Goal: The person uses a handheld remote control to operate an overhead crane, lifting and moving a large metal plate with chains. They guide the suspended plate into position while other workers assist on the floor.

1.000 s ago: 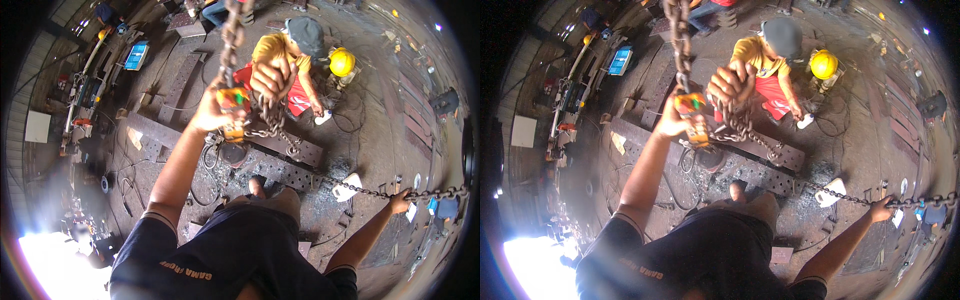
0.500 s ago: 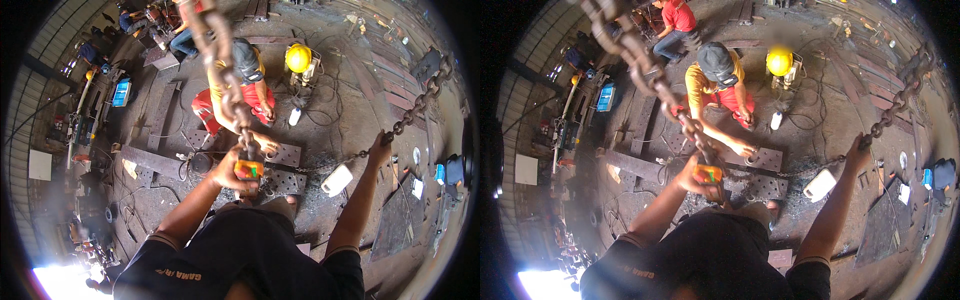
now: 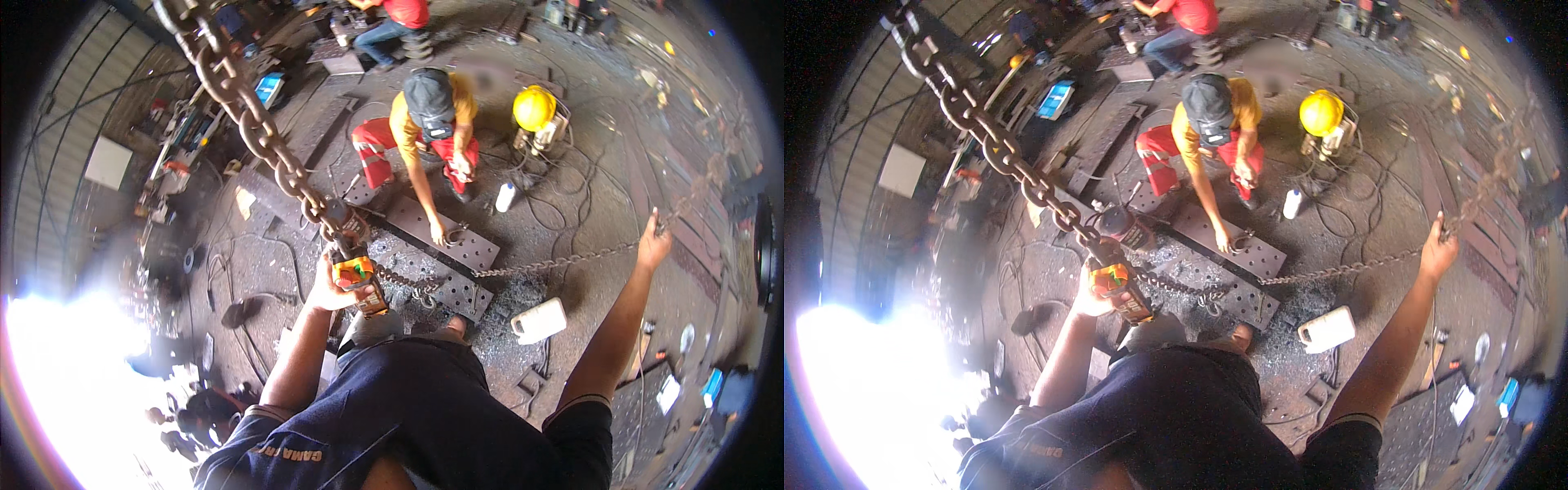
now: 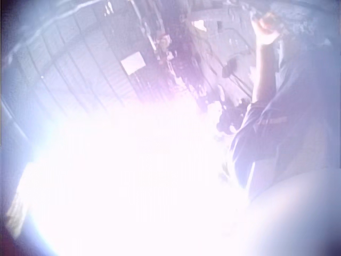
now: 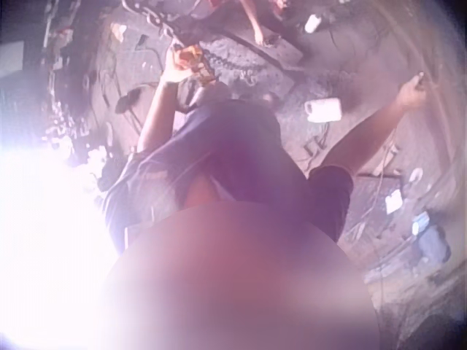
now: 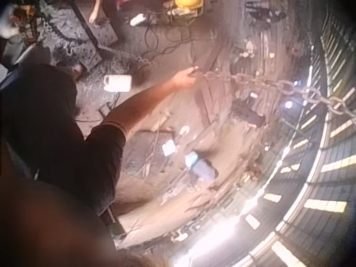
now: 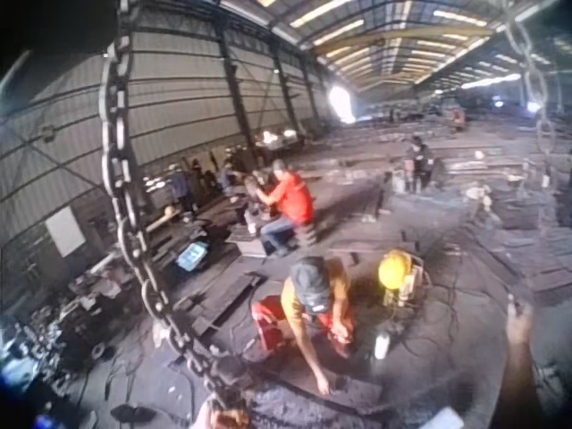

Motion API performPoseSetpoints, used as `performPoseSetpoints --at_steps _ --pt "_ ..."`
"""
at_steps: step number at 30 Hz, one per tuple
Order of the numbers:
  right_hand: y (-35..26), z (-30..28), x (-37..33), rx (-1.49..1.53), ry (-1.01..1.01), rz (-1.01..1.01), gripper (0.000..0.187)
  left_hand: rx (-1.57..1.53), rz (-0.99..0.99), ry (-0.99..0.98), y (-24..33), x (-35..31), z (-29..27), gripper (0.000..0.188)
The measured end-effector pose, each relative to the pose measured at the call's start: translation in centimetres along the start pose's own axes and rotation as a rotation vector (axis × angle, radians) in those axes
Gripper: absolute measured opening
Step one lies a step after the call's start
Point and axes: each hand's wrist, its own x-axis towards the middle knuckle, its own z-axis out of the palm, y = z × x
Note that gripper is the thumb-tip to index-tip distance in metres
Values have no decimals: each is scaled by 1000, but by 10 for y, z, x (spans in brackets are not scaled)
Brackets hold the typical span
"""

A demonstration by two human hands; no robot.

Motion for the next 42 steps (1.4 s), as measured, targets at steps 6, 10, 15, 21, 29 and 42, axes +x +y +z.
performPoseSetpoints --at_steps 6,10,15,21,29,42 --pt "39 15 42 -219 108 -84 61 40 -70 111 8 -45 12 93" --pt "61 26 77 -364 284 11 64 138 122 171 3 -75 -2 93" --pt "25 47 32 90 184 81 57 195 53 298 7 -111 -19 87" --pt "-62 43 -100 785 -872 179 30 69 58 399 5 -119 -9 84" --pt "-106 0 -100 658 -843 12 30 171 159 542 40 -147 35 71" --pt "39 -20 21 75 -121 -14 78 282 179 571 111 -231 154 76"
